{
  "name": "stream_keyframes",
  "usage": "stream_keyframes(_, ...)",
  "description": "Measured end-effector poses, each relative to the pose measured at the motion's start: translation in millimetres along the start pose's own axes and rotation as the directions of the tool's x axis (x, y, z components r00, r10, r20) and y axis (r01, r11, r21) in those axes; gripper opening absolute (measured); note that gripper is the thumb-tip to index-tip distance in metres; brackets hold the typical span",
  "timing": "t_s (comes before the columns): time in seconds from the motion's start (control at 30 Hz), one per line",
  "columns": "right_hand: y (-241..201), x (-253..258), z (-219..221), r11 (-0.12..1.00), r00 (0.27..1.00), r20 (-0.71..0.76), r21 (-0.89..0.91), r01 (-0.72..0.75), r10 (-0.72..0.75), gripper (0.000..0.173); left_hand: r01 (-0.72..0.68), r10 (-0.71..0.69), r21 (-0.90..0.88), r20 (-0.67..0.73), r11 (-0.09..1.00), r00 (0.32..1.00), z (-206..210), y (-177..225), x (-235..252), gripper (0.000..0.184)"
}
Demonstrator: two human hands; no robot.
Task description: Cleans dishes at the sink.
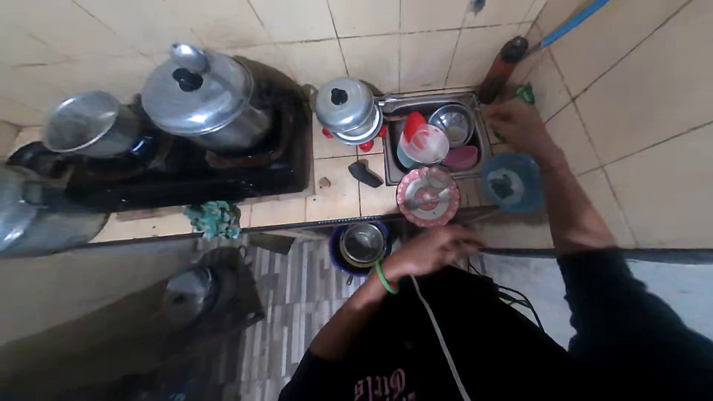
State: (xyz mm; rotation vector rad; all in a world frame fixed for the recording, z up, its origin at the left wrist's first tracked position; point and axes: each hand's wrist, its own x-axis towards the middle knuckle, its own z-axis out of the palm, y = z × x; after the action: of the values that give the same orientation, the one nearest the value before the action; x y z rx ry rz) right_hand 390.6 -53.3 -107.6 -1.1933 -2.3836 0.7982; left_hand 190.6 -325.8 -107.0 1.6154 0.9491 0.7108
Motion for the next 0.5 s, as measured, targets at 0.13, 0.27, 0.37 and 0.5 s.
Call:
stream_keyframes(0.13,10,-43,70,0.989,0.991,0.112,0.121,-0.085,0.071,0.038,0.481,-0.479,-0.022,-0.153,0.876,0.864,-15,-96,-7,0.036)
stream_keyframes(0.27,44,-48,129,0.996,0.978,0.198,0.054,-0.076,0.064,0.061,0.677,-0.670,-0.083,-0.272,0.731,0.690,-6,-176,-4,0.040)
stream_keyframes(0.37,50,-42,154,0.999,0.977,0.212,0.054,-0.005,-0.007,0.071,0.703,-0.734,-0.259,-0.410,0.663,0.541,-10,-203,-3,0.040)
stream_keyframes(0.5,53,-35,161,0.988,0.973,0.216,0.145,0.048,-0.079,0.064,0.701,-0.738,-0.351,-0.564,0.621,0.371,-36,-216,7,0.048)
